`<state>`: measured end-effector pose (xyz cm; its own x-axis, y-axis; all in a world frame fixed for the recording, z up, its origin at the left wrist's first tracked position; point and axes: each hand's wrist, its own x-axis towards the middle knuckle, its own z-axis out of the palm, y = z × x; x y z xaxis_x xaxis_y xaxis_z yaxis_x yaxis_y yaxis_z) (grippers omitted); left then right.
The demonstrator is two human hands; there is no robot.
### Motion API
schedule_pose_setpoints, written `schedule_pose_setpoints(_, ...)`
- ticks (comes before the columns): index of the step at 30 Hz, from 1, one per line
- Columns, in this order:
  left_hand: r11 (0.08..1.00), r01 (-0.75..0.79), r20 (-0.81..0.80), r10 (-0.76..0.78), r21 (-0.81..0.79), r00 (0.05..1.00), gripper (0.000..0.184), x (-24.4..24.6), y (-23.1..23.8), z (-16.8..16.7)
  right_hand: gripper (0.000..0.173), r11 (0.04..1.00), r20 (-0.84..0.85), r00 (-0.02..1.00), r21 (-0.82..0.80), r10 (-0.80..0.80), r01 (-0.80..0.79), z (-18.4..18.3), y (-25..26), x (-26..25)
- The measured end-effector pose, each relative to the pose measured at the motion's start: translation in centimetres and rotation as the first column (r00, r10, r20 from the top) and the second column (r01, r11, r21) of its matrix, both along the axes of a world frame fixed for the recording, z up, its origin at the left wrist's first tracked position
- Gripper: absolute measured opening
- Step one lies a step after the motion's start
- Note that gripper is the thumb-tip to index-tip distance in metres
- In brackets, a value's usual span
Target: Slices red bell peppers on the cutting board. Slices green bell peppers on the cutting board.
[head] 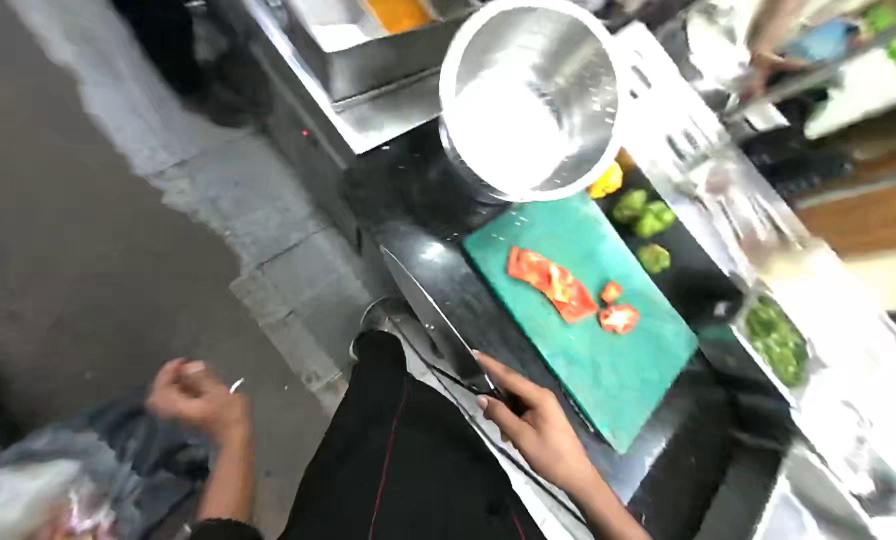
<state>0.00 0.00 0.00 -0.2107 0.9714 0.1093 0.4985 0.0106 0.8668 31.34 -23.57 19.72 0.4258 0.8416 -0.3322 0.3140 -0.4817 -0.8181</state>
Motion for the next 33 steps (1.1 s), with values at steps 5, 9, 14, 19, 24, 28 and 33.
schedule_pose_setpoints(5, 0.457, 0.878, 0.085, -0.889, 0.144, 0.449, 0.037, 22.3, -3.6, 7.6, 0.053, 0.843, -0.236, 0.856, 0.188, -0.46, 0.504, -1.2, -5.4, -3.6)
schedule_pose_setpoints(9, -0.155, 0.967, -0.121, -0.984, 0.203, -0.133, 0.042, 34.9, -5.1, 12.1, 0.058, 0.558, -0.302, 0.574, 0.148, -0.761, 0.817, -2.7, -8.3, -6.6)
schedule_pose_setpoints(14, -0.501, 0.843, -0.441, -0.724, -0.194, -0.531, 0.042, 44.0, -5.7, 13.4, 0.059, 0.279, -0.339, 0.301, 0.115, -0.891, 0.954, -3.9, -9.0, -8.8)
schedule_pose_setpoints(19, -0.559, 0.825, -0.254, -0.788, -0.088, -0.561, 0.027, 44.0, -2.8, 13.5, 0.059, 0.095, -0.401, 0.132, 0.11, -0.907, 0.989, -4.5, -9.0, -8.8)
schedule_pose_setpoints(24, -0.144, 0.989, 0.247, -0.959, -0.018, -0.136, 0.026, 42.1, 0.2, 14.1, 0.06, 0.068, -0.453, 0.115, 0.119, -0.884, 0.991, -4.7, -8.6, -6.2)
schedule_pose_setpoints(28, 0.186, 0.981, 0.563, -0.806, -0.055, 0.184, 0.028, 36.7, 3.3, 14.4, 0.059, 0.172, -0.435, 0.199, 0.099, -0.878, 0.98, -4.3, -8.5, -3.8)
schedule_pose_setpoints(33, 0.52, 0.843, 0.673, -0.574, -0.14, 0.466, 0.024, 25.6, 7.2, 14.1, 0.062, 0.415, -0.344, 0.431, 0.124, -0.834, 0.901, -5.4, -8.9, -0.9)
